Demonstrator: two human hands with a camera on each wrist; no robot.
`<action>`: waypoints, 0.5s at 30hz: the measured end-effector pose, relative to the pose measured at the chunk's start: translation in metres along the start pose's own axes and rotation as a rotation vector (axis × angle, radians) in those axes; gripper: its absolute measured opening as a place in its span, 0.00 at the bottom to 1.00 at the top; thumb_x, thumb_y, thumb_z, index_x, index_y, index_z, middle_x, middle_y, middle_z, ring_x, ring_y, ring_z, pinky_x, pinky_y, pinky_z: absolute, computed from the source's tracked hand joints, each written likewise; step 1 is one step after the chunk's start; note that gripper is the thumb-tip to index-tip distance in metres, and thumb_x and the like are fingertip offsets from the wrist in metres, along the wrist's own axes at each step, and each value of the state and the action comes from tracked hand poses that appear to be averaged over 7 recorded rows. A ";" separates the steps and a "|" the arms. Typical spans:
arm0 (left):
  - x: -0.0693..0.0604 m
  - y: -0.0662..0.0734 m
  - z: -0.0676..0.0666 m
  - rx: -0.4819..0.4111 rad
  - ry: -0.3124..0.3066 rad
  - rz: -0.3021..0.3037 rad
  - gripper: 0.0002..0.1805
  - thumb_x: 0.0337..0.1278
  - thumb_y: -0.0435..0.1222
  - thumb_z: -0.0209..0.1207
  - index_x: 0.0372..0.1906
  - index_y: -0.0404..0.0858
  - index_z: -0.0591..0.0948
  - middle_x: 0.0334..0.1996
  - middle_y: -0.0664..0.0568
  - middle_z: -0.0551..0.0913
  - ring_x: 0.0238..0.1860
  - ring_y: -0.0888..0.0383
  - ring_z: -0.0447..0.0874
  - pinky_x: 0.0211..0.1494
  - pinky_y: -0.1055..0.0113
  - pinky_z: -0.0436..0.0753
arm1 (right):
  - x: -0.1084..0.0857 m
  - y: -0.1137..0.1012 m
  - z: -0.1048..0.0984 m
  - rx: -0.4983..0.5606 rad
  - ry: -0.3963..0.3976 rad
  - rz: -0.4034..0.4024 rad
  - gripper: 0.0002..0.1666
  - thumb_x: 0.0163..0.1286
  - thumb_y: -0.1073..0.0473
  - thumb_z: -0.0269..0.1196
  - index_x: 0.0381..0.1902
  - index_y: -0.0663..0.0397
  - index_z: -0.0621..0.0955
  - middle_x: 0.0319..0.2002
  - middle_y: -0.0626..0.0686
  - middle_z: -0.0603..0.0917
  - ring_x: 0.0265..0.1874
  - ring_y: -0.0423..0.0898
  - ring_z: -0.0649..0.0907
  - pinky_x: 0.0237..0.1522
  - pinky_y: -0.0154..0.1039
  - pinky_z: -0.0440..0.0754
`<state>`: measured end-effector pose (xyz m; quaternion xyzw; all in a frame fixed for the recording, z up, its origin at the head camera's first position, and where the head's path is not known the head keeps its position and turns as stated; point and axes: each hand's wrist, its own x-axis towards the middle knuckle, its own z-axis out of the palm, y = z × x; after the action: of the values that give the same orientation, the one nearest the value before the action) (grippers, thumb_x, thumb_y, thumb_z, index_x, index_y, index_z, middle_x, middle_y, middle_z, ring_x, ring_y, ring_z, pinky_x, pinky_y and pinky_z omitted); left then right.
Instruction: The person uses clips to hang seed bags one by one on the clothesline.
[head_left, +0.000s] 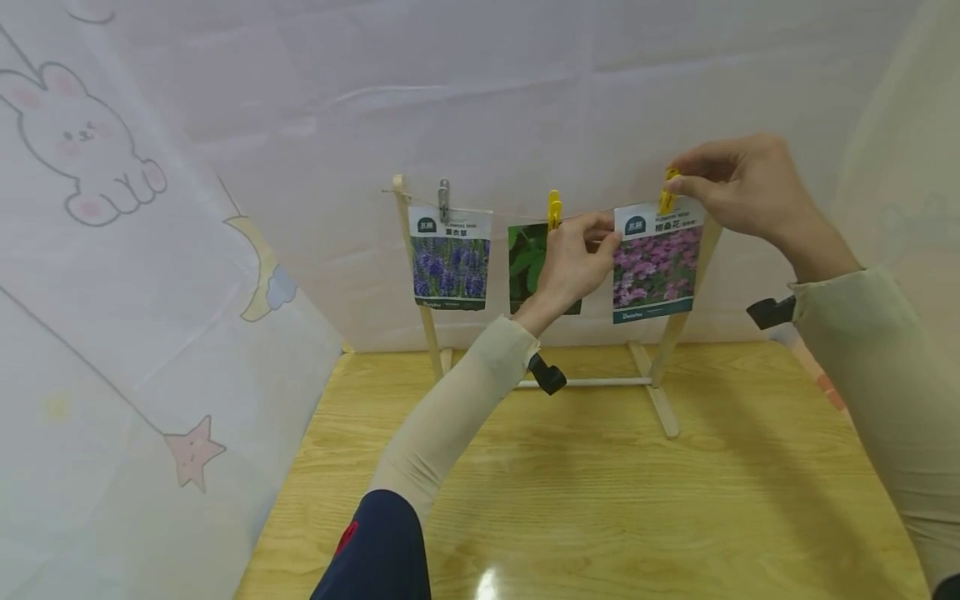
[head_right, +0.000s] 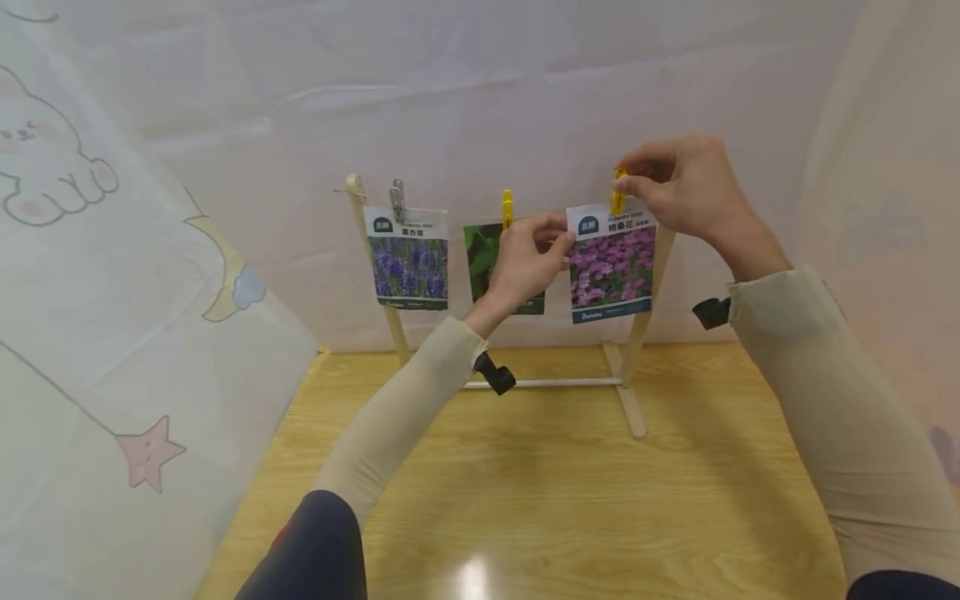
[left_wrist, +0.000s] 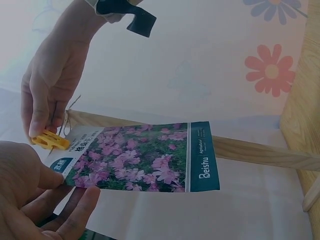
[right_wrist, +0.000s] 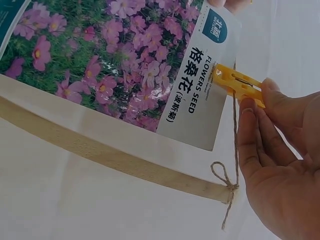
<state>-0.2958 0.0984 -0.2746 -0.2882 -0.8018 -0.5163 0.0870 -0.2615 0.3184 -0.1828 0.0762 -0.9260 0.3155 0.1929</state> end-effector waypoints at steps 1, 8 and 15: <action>0.000 0.001 0.000 -0.003 -0.001 0.000 0.13 0.79 0.37 0.61 0.59 0.36 0.86 0.52 0.47 0.92 0.46 0.59 0.92 0.49 0.78 0.85 | -0.001 0.000 -0.001 -0.002 -0.001 0.002 0.21 0.75 0.48 0.71 0.57 0.56 0.90 0.34 0.20 0.81 0.33 0.23 0.80 0.39 0.24 0.72; -0.003 0.004 -0.002 -0.022 -0.004 0.013 0.14 0.79 0.36 0.61 0.60 0.35 0.86 0.51 0.46 0.92 0.46 0.58 0.92 0.48 0.78 0.85 | -0.006 -0.005 -0.004 -0.022 0.002 0.001 0.21 0.76 0.49 0.70 0.57 0.56 0.90 0.34 0.22 0.81 0.33 0.22 0.80 0.38 0.22 0.72; -0.005 0.007 -0.004 -0.023 -0.013 0.020 0.14 0.79 0.36 0.62 0.59 0.36 0.86 0.51 0.46 0.93 0.46 0.58 0.93 0.49 0.78 0.85 | -0.009 -0.012 -0.007 -0.081 -0.010 0.026 0.22 0.75 0.47 0.70 0.59 0.53 0.90 0.40 0.38 0.90 0.32 0.20 0.78 0.39 0.23 0.71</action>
<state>-0.2886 0.0947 -0.2698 -0.3008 -0.7933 -0.5227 0.0836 -0.2478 0.3133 -0.1751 0.0577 -0.9399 0.2797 0.1869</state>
